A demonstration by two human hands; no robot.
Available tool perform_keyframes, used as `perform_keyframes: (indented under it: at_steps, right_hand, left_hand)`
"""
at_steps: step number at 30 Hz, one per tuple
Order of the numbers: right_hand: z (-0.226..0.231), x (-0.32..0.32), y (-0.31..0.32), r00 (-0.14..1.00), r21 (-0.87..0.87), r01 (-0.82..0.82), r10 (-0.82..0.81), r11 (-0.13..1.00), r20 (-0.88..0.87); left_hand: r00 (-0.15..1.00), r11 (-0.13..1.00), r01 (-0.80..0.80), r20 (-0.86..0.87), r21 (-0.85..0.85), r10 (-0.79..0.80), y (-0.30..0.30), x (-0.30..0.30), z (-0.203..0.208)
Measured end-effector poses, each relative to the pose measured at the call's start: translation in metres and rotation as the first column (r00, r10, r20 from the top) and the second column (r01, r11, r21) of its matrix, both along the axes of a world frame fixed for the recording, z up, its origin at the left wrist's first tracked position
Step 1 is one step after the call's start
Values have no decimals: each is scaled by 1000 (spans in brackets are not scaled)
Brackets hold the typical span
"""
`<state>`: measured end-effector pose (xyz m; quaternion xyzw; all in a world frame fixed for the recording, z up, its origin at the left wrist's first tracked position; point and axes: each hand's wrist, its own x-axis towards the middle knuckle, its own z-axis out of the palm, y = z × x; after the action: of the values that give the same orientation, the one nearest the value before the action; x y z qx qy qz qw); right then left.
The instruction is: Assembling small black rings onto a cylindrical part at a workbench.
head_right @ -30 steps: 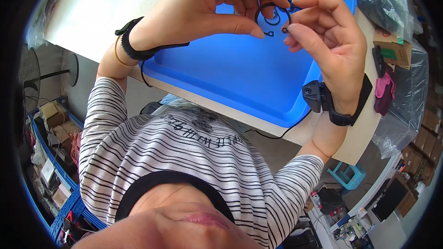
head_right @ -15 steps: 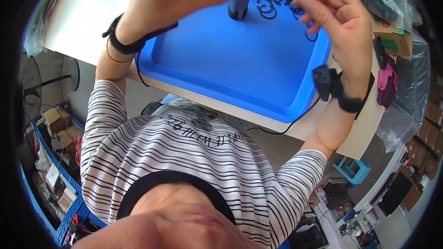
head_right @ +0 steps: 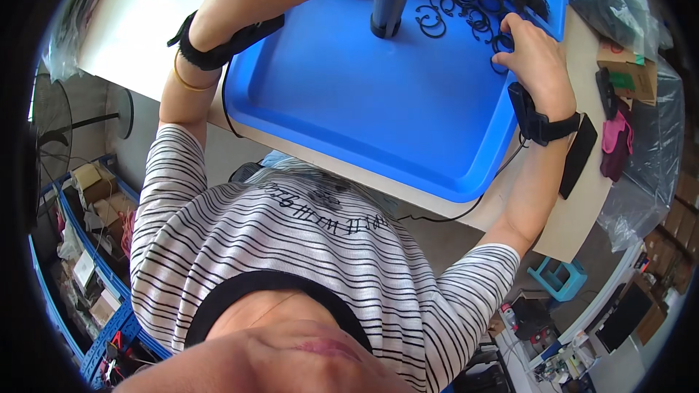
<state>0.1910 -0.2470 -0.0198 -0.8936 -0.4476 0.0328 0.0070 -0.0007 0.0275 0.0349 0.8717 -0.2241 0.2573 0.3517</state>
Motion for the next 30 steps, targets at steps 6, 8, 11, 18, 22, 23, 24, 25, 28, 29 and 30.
perform_keyframes:
  at_steps: [6, 8, 11, 18, 22, 23, 24, 25, 28, 29, 30]
  right_hand:
    - [-1, -1, 6, 999, -66, 0, -3, 998, -48]
    - [-1, -1, 6, 999, -81, -4, 0, 997, -49]
    - [3, -5, 6, 999, -70, 0, -3, 998, -50]
    - [18, -9, 5, 997, 73, -18, 24, 997, -79]
    - [17, -7, 3, 999, 145, 1, 5, 989, -45]
    - [18, -7, 2, 999, 145, 3, 4, 989, -45]
    - [19, -8, 2, 999, 186, -17, 24, 982, -35]
    - [20, -8, 1, 999, 227, -37, 44, 973, -24]
    - [26, -13, 4, 998, 265, -10, 27, 964, -59]
    - [27, -14, 5, 998, 265, -11, 28, 964, -59]
    - [28, -16, 5, 996, 297, -5, 30, 955, -80]
  left_hand:
    - [998, 1000, 7, -66, -9, -7, -6, -3, 8]
    - [995, 1000, -11, -104, 10, 12, -8, -4, 9]
    - [990, 999, -25, -140, 28, 28, -8, -3, 7]
    - [993, 999, 25, -118, 26, -22, -4, -2, 3]
    - [993, 999, 16, -120, 33, -12, -3, -3, 2]
    - [990, 1000, 14, -142, 21, -11, -2, -2, 3]
    - [986, 1000, 11, -164, 9, -9, -2, -3, 3]
    - [986, 1000, 10, -164, 8, -9, -2, -4, 3]
    - [993, 999, 31, -113, 37, -27, 0, -4, -1]
    - [989, 998, -6, -147, 68, 16, 1, -2, -3]
    - [982, 994, -41, -181, 100, 58, 0, -2, -4]
